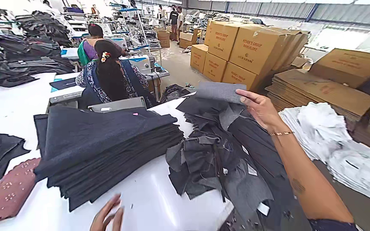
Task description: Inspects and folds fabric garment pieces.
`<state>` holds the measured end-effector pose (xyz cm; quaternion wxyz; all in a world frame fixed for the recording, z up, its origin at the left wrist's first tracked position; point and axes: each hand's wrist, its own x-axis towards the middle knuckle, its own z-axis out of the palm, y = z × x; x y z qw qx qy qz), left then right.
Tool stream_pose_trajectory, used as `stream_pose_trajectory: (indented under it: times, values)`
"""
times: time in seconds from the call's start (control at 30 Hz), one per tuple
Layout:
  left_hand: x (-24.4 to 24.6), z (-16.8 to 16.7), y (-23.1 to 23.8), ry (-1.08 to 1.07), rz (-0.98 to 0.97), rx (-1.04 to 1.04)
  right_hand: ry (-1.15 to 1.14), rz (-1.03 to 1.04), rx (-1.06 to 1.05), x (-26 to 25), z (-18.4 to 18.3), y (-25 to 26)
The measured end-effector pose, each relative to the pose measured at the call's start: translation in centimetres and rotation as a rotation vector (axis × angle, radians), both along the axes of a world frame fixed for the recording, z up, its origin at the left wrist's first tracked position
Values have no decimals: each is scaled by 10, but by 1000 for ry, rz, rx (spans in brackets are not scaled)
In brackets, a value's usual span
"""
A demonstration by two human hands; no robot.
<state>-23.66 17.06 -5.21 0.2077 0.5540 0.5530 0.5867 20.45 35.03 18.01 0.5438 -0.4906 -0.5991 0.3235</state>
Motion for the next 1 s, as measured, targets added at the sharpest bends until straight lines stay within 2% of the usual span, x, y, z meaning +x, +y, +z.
stream_pose_trajectory:
  times: [0.1,0.2,0.33,0.4,0.47,0.53,0.63,0.7,0.77,0.9,1.0]
  values:
    - [51,36,30,282,29,302,-41,-55,198,-3,21,-99]
    - [118,82,63,418,30,489,-228,48,328,-5,28,-190]
    - [183,130,64,463,45,578,-493,185,444,13,47,-301]
    - [191,132,39,402,-104,549,-513,177,369,31,52,-347]
    - [190,117,0,435,-404,394,-454,92,224,52,45,-379]
    - [190,84,-49,484,-690,107,-455,-74,115,76,20,-394]
    - [185,5,-113,559,-856,-307,-692,-267,59,96,-40,-381]
    - [169,-31,-149,560,-804,-487,-783,-259,49,83,-82,-359]
    - [140,-49,-177,514,-641,-584,-793,-188,21,51,-121,-335]
    - [56,-60,-224,452,-175,-681,-758,78,-82,-30,-192,-305]
    - [1,-64,-259,507,29,-760,-715,317,-195,-73,-228,-300]
